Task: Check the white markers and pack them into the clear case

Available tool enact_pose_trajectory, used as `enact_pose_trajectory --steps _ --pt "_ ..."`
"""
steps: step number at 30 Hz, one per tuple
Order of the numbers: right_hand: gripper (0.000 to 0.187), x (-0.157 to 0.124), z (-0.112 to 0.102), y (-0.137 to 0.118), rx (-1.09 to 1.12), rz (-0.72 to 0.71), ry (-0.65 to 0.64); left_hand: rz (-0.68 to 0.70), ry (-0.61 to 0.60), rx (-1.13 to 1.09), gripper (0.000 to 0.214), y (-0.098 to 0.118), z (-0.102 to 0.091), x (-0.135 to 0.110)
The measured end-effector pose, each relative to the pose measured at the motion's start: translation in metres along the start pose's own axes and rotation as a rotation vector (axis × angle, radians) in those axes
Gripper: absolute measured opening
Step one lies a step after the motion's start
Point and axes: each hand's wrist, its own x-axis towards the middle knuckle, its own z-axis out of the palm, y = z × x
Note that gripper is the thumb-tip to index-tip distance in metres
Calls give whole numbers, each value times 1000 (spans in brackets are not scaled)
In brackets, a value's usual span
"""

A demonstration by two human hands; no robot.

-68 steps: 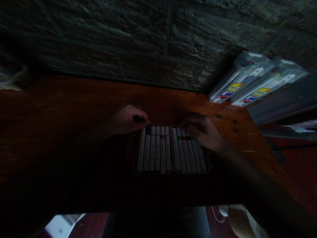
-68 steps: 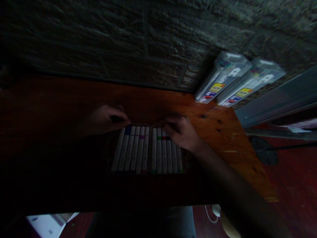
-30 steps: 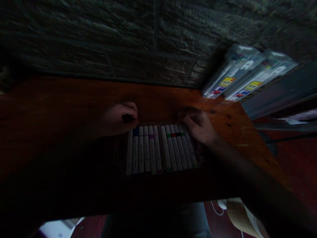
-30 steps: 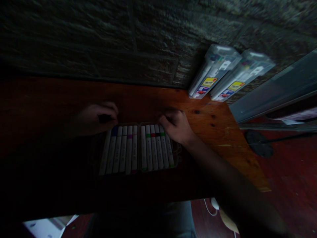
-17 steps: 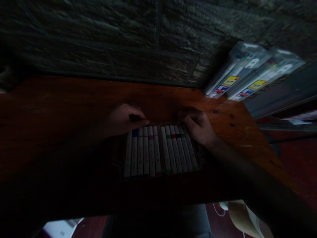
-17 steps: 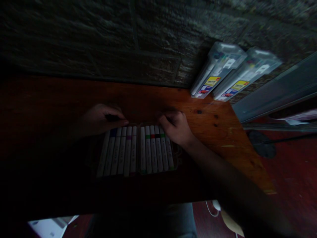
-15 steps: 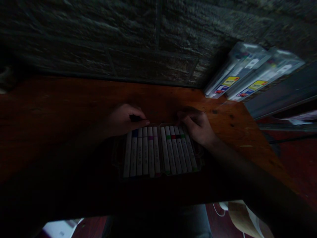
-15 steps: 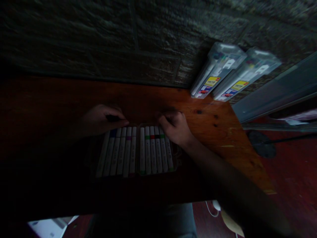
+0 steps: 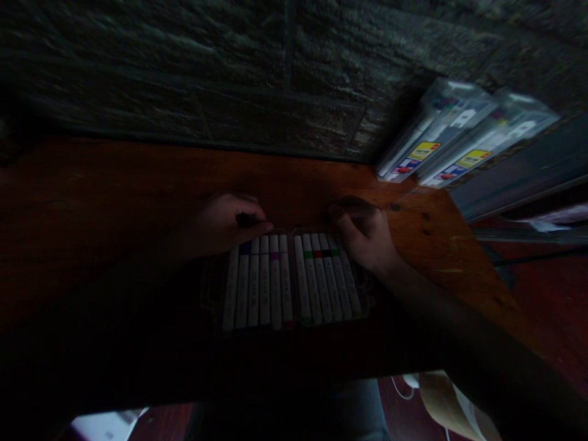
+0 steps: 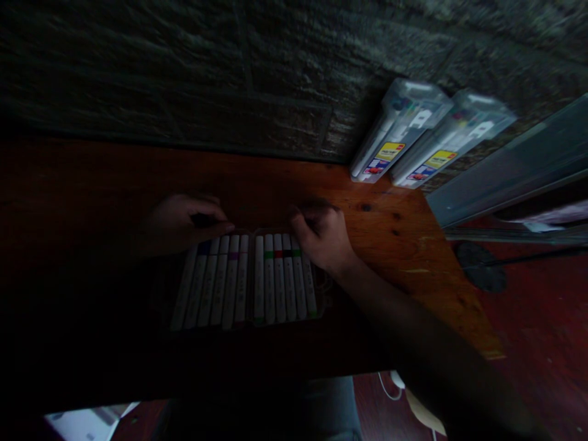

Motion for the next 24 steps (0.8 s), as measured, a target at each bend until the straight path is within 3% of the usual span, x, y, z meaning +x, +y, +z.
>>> enact_pose_trajectory --steps 6,13,24 --pt "51 0 1 1 -46 -38 0 3 6 26 25 0 0 -1" --pt "51 0 -5 -1 -162 -54 96 14 23 29 25 -1 0 -2" --pt "48 1 -2 3 -210 -32 94 -23 17 31 28 3 0 -3"
